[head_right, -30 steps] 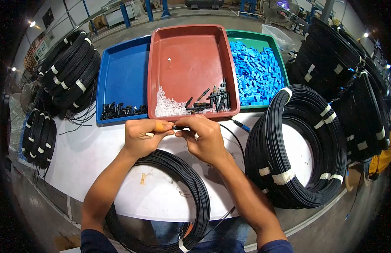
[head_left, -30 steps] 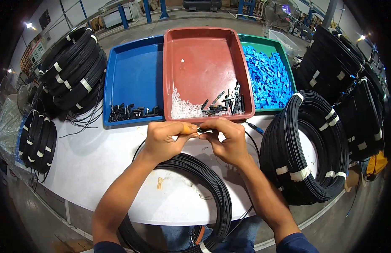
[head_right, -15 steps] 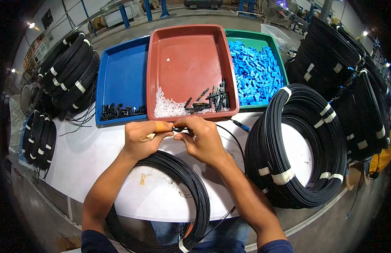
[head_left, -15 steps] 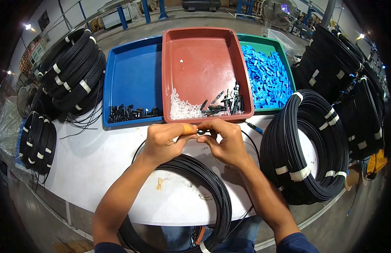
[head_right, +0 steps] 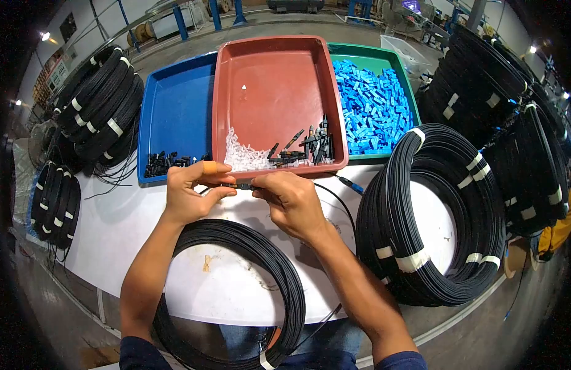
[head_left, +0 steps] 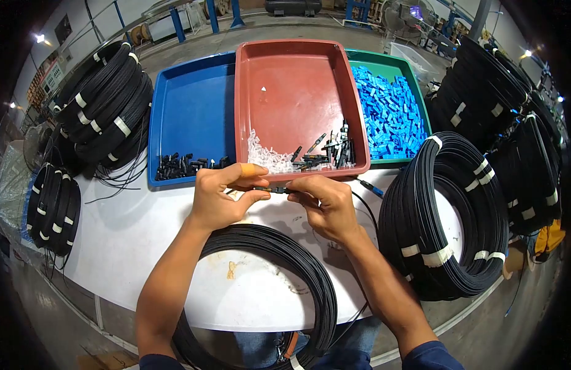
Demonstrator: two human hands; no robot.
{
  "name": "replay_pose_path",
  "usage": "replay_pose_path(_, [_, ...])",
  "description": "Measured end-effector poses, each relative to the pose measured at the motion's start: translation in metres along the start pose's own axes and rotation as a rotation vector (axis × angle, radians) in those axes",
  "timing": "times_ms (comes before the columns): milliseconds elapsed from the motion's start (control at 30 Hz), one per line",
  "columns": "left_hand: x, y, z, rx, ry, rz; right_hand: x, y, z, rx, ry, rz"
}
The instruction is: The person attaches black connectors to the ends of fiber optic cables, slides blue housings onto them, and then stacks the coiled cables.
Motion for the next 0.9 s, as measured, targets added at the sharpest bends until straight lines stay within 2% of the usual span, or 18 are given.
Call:
replay_pose_path(133, [0.005, 0.004, 0.001, 0.018, 0.027, -0.07, 0.006, 0.0, 0.004, 0.005, 0.064, -0.021])
replay_pose_path(233, [0.013, 0.005, 0.0, 0.038, 0.098, -0.151, 0.007, -0.007, 0.003, 0.119, 0.226, -0.09])
replay_pose_path(367, [0.008, 0.002, -0.002, 0.081, 0.086, -0.114, 0.01, -0.006, 0.003, 0.194, 0.252, -0.178])
replay_pose_path(433, [0.013, 0.002, -0.002, 0.068, 0.136, -0.19, 0.01, -0.01, 0.003, 0.313, 0.214, -0.203])
replay_pose_path(733, [0.017, 0.001, -0.002, 0.043, 0.129, -0.171, 0.007, -0.012, -0.002, 0.311, 0.163, -0.188])
replay_pose_path(900, [0.018, 0.0, -0.002, 0.04, 0.118, -0.164, 0.01, -0.011, -0.002, 0.261, 0.203, -0.177])
Point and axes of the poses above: each hand's wrist, its own z-axis towards the middle knuckle, its own y-axis out of the back of the hand, x = y × z, the point moved 5 cm from there along z, towards the middle knuckle, and after that the axes turned 14 degrees about y, right-handed, at the moved point
